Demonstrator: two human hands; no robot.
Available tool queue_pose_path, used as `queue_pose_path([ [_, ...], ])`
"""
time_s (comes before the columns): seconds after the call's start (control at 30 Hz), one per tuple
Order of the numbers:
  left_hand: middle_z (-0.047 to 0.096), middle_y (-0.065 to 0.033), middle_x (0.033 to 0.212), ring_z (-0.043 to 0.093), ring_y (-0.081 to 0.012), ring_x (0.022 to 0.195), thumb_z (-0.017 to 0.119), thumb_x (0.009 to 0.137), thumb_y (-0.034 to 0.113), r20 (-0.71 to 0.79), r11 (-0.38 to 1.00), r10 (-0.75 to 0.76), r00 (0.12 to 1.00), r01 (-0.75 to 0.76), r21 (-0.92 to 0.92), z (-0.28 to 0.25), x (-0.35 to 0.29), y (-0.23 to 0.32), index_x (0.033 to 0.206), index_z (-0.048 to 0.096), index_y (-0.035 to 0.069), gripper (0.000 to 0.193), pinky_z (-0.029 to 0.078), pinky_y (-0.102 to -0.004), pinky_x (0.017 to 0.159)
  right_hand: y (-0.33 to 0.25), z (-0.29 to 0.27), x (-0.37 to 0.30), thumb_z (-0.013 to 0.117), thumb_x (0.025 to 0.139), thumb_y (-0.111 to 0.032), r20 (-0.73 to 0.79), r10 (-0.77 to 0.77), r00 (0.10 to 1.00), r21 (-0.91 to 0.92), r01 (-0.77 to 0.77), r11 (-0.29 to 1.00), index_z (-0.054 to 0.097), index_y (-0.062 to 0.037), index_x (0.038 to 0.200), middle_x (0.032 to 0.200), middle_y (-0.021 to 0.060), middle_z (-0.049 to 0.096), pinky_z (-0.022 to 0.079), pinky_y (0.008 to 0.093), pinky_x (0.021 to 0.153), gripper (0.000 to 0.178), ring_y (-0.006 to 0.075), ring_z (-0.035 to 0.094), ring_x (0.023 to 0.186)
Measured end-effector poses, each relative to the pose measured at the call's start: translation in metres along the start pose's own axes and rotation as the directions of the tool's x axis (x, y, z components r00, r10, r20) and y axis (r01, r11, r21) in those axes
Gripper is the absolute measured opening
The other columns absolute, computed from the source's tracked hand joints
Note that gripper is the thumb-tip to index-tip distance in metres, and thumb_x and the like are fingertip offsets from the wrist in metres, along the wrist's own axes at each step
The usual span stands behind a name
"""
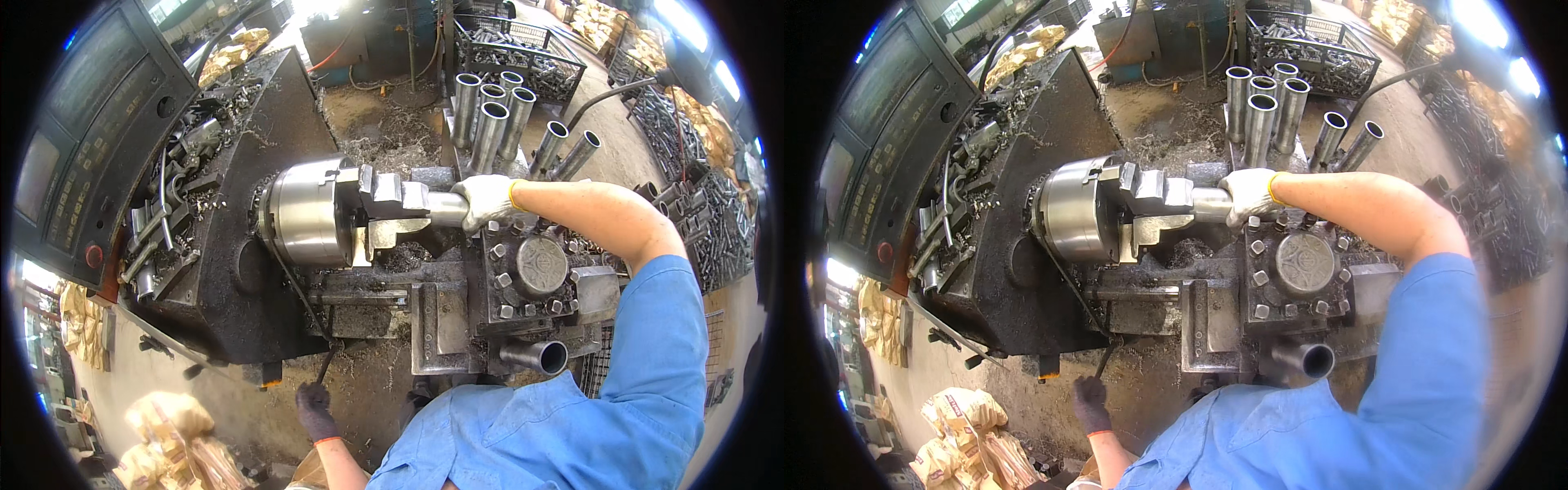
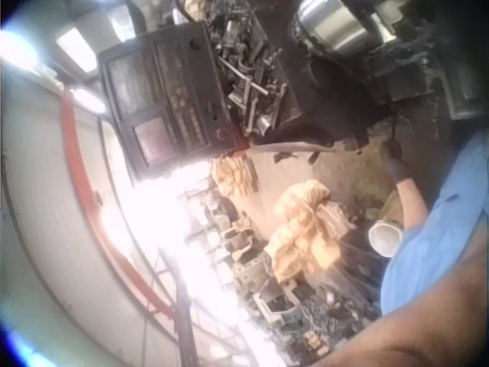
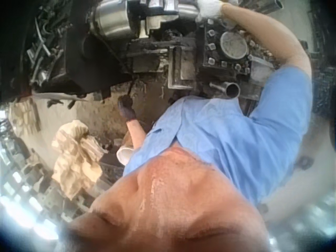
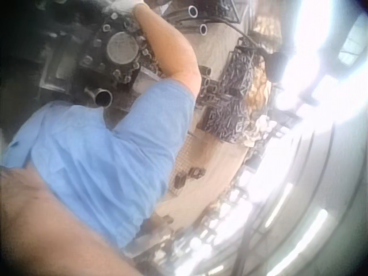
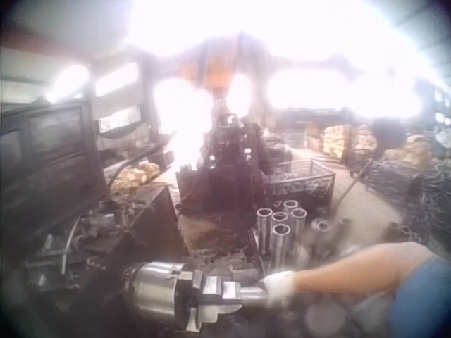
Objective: The person repeatedly picks hollow metal cylinders from a wire basket, places them into a lathe chuck, and removes them after a brief cycle. The person then returns the cylinders to the basket and repeats the process.
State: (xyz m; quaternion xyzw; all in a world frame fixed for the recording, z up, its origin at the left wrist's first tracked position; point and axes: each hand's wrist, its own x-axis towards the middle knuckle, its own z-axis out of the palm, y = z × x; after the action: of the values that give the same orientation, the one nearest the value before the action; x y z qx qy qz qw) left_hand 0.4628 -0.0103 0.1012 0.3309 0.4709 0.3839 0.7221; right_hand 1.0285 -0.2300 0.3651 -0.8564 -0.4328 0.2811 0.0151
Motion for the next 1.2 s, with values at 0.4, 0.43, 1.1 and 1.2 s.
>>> queue_pose_path([
  [0.4, 0.044, 0.0004, 0.063, 0.044, -0.0181, 0.055, 0.051, 0.105, 0.067, -0.043, 0.960, -0.193, 0.980, 0.180, -0.212, -0.003, 0.033, 0.096, 0.091, 0.062, 0.012, 0.057, 0.045, -0.0392, 0.059, 0.004, -0.010, 0.000, 0.084, 0.068, -0.041, 0.077, 0.061, 0.995, -0.109, -0.053, 0.993, 0.079, -0.0030, 0.109, 0.099, 0.0186, 0.079, 0.059, 0.0417, 0.088, 0.057, 0.0296, 0.076, 0.095],
  [0.43, 0.040, 0.0011, 0.062, 0.042, -0.0178, 0.054, 0.051, 0.105, 0.067, -0.082, 0.952, -0.252, 0.964, 0.232, -0.198, -0.005, 0.035, 0.100, 0.089, 0.060, 0.013, 0.057, 0.045, -0.0402, 0.059, 0.000, -0.006, 0.007, 0.083, 0.067, -0.037, 0.028, 0.010, 1.000, -0.093, -0.008, 0.996, 0.075, -0.0023, 0.119, 0.107, 0.0208, 0.078, 0.058, 0.0424, 0.089, 0.063, 0.0315, 0.075, 0.100],
  [1.1, 0.075, -0.0149, 0.121, 0.071, -0.0357, 0.112, 0.066, 0.101, 0.025, 0.617, -0.468, 0.787, 0.012, -0.640, 0.610, 0.223, -0.007, 0.333, 0.139, 0.065, 0.008, 0.041, 0.055, -0.0483, 0.096, -0.005, 0.138, -0.279, 0.074, 0.092, -0.009, -0.751, 0.517, 0.410, 0.606, 0.118, 0.787, 0.073, 0.0039, 0.124, 0.114, 0.0158, 0.079, 0.058, 0.0351, 0.096, 0.034, 0.0229, 0.074, 0.103],
  [1.2, 0.075, -0.0195, 0.123, 0.072, -0.0383, 0.115, 0.053, 0.107, 0.043, 0.455, -0.393, 0.710, 0.538, -0.234, 0.889, 0.295, 0.040, 0.394, 0.165, 0.030, 0.013, 0.069, 0.055, -0.0525, 0.095, -0.002, 0.180, -0.300, 0.071, 0.090, -0.007, -0.741, 0.550, 0.386, 0.643, 0.173, 0.746, 0.072, 0.0049, 0.122, 0.114, 0.0139, 0.077, 0.058, 0.0354, 0.093, 0.034, 0.0221, 0.073, 0.102],
])
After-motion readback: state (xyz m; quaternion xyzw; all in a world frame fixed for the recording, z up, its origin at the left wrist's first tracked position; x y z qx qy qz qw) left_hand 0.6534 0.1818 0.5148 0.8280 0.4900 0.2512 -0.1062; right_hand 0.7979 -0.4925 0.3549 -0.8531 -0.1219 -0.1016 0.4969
